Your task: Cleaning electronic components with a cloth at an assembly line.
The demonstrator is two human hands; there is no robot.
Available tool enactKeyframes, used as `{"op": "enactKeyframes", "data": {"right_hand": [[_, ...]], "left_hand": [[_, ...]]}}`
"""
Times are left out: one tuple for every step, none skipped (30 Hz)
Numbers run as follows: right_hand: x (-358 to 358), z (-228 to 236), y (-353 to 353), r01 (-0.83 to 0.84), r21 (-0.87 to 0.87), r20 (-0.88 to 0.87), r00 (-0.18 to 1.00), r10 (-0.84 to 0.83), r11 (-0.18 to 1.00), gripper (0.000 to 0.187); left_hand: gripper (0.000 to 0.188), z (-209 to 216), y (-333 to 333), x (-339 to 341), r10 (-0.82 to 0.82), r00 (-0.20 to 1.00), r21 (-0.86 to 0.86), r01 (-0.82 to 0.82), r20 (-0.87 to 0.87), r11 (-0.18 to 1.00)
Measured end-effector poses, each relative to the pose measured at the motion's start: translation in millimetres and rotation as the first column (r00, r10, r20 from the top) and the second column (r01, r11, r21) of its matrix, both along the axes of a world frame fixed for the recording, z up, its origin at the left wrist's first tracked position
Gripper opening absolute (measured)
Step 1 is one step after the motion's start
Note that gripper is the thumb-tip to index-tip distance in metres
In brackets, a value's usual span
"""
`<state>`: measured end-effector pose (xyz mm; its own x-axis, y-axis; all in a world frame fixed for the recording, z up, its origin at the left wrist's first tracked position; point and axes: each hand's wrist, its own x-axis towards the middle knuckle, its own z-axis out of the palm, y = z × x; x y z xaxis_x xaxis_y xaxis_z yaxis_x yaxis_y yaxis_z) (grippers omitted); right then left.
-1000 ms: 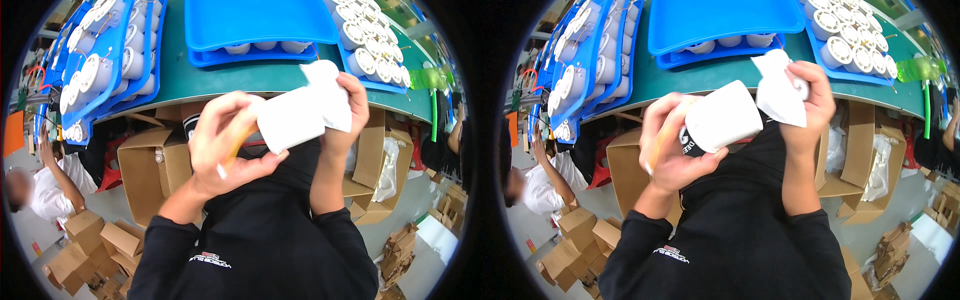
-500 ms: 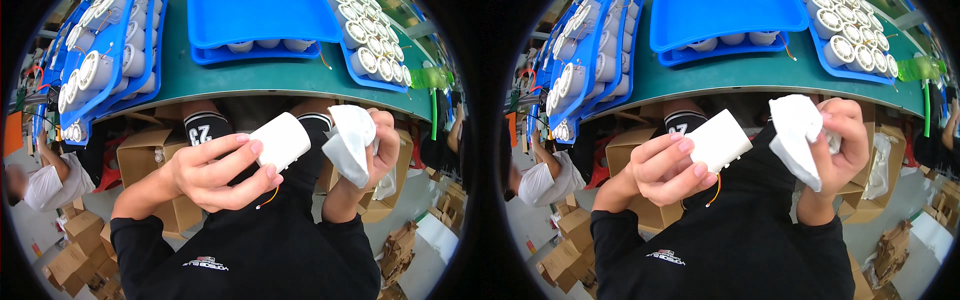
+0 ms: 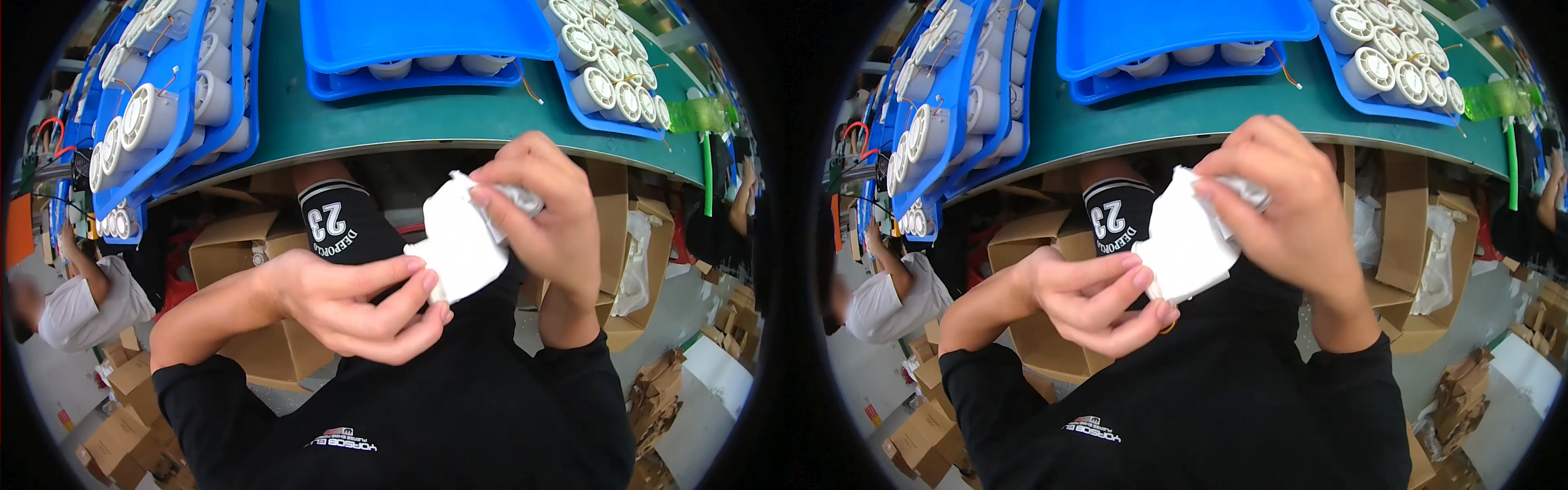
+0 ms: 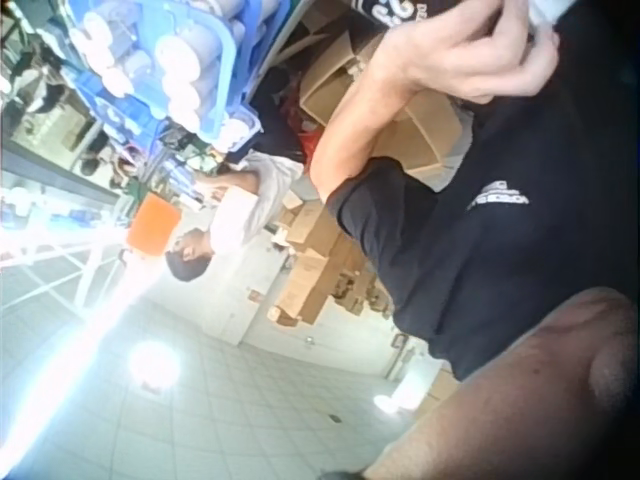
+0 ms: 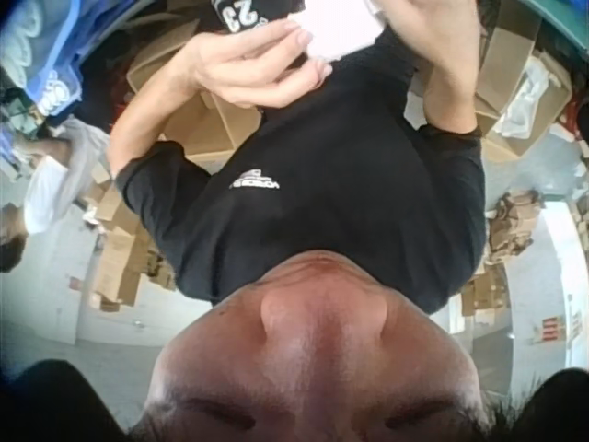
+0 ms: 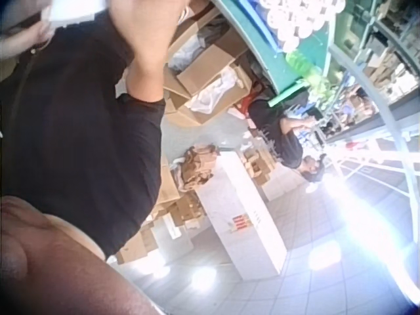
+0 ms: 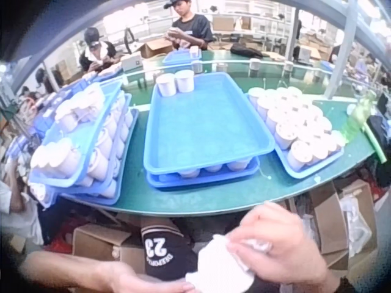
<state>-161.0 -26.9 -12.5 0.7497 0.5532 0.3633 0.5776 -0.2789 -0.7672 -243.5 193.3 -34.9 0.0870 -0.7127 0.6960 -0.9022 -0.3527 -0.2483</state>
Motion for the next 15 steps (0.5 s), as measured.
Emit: {"op": "enactKeyframes", "data": {"right_hand": [[4.6,-0.3,-2.7,0.0,0.031,-0.066,0.998,0.002,1.0,0.01],[8.6,1.1,-5.5,-0.003,0.064,-0.133,0.991,0.012,0.998,0.009],[11.0,2.9,-7.6,-0.015,0.108,-0.163,0.986,0.032,0.994,0.009],[12.0,5.2,-7.0,-0.013,0.108,-0.166,0.986,0.031,0.994,0.009],[13.5,7.8,-5.8,-0.089,0.215,-0.219,0.966,0.137,0.972,0.009],[14.6,8.9,-4.1,-0.157,0.324,-0.259,0.934,0.247,0.933,0.009],[15.4,7.7,0.5,-0.259,0.422,-0.306,0.861,0.405,0.869,0.009],[18.3,7.1,9.2,-0.391,0.435,-0.285,0.794,0.536,0.811,0.01],[21.8,4.5,16.6,-0.478,0.353,-0.309,0.752,0.583,0.804,0.01],[26.9,-1.0,21.7,-0.561,0.271,-0.338,0.705,0.623,0.782,0.011],[34.7,-14.3,24.3,-0.585,0.229,-0.346,0.699,0.627,0.778,0.008],[40.2,-20.8,24.2,-0.573,0.098,-0.353,0.745,0.566,0.814,0.009],[42.2,-26.5,21.7,-0.525,0.1,-0.404,0.755,0.517,0.845,0.009],[44.1,-30.2,19.4,-0.484,0.101,-0.451,0.757,0.474,0.869,0.009],[44.8,-31.1,15.9,-0.488,0.106,-0.448,0.754,0.48,0.866,0.009]], "left_hand": [[0.015,2.1,1.9,2.7,0.007,0.995,0.017,-0.009,0.096,1.0],[0.015,5.0,3.3,3.6,0.006,0.996,0.017,-0.007,0.093,1.0],[0.015,7.9,5.1,4.1,-0.003,0.994,0.024,0.0,0.11,1.0],[0.016,10.5,6.4,4.6,-0.011,0.992,0.032,0.007,0.128,0.999],[0.015,12.5,7.1,6.7,-0.017,0.99,0.047,0.01,0.14,0.999],[0.015,12.3,7.3,8.4,-0.017,0.99,0.048,0.01,0.14,0.999],[0.014,12.1,7.1,10.0,-0.032,0.984,0.061,0.022,0.174,0.998],[0.014,13.0,6.3,12.1,-0.051,0.977,0.078,0.035,0.207,0.996],[0.014,14.4,6.3,13.9,-0.056,0.977,0.077,0.041,0.207,0.996],[0.014,17.1,6.1,15.8,-0.087,0.963,0.113,0.059,0.256,0.992],[0.015,17.1,5.9,18.2,-0.122,0.945,0.148,0.08,0.303,0.986],[0.015,18.6,6.0,18.3,-0.127,0.945,0.153,0.084,0.302,0.985],[0.016,20.1,6.0,17.3,-0.1,0.949,0.131,0.063,0.3,0.989],[0.017,22.1,6.5,14.8,-0.065,0.952,0.112,0.032,0.299,0.993],[0.017,23.0,7.1,11.5,-0.037,0.97,0.081,0.017,0.239,0.997]]}}
